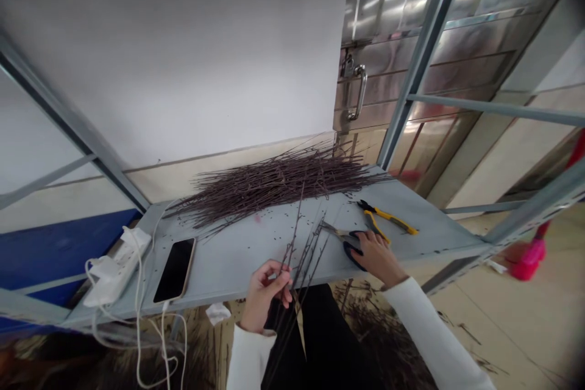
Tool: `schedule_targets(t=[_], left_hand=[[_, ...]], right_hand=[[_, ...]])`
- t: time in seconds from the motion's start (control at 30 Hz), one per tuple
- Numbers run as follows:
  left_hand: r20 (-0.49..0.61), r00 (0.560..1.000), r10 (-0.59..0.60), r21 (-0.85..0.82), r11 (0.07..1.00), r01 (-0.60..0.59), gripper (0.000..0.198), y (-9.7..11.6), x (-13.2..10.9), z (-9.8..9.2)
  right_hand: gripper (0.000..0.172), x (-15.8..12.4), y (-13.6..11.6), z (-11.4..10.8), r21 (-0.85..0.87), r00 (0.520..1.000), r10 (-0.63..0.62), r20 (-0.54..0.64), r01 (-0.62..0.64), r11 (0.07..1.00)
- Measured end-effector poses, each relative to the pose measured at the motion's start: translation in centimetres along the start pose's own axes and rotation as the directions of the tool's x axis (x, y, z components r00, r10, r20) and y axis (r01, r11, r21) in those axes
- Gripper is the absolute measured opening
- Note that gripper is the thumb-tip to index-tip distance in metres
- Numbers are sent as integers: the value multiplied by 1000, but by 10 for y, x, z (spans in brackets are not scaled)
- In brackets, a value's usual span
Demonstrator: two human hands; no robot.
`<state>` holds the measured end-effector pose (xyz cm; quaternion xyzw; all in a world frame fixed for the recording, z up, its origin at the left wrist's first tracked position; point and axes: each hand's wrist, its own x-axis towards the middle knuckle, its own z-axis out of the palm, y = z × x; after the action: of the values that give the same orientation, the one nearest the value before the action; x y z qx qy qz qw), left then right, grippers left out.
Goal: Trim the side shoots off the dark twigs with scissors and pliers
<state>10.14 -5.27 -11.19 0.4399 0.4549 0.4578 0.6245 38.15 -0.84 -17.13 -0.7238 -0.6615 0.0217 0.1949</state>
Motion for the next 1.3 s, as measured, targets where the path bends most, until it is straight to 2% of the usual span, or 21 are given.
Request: schedule_targets(t=[0.1,0.2,0.37,0.43,0.5,0.57,0.6,0.77,0.87,0.93,1.1,1.2,1.3], left_hand=[[-14,1000,14,-34,999,-14,43,4,-2,-2],[-51,998,40,-58,997,-42,43,9,-4,-3],[-83,996,41,-89,995,-48,42,12,-6,-7],[-85,995,47,-102,993,-55,42,9,-5,-10],[-110,991,76,-112,990,-88,41,6,-5,-14],[-141,985,98,-123,986,-115,41,4,-3,-16],[-148,984,99,-125,985,-118,42,5,-3,-16],[-136,986,96,-93,990,-109,45,18,4,-7],[-127,987,97,-64,992,-106,47,26,15,1],[-111,990,81,-56,995,-88,44,27,23,5],[-41,999,21,-59,998,-24,38,26,42,7],[-41,999,4,-85,996,-8,39,25,54,9],[-26,999,-32,-113,993,29,39,25,65,11]], right_hand=[[27,13,-4,1,52,998,56,28,-57,997],[26,15,-10,0,132,991,126,36,-130,983],[31,-9,-23,-1,275,963,271,-6,-259,926],[38,-21,-27,-4,412,932,362,-23,-321,853],[45,-31,-30,-11,651,883,468,19,-367,665],[49,-38,-34,-21,856,849,520,91,-333,394],[48,-42,-36,-26,910,852,512,114,-297,291],[30,-53,-51,-43,982,922,339,188,-173,-75],[37,-55,-64,-41,943,943,224,247,-180,-280],[40,-56,-72,-39,924,948,180,263,-195,-328],[38,-61,-81,-40,924,950,175,259,-190,-333],[41,-64,-76,-38,912,942,169,289,-217,-349],[41,-65,-64,-25,900,938,132,321,-259,-349]])
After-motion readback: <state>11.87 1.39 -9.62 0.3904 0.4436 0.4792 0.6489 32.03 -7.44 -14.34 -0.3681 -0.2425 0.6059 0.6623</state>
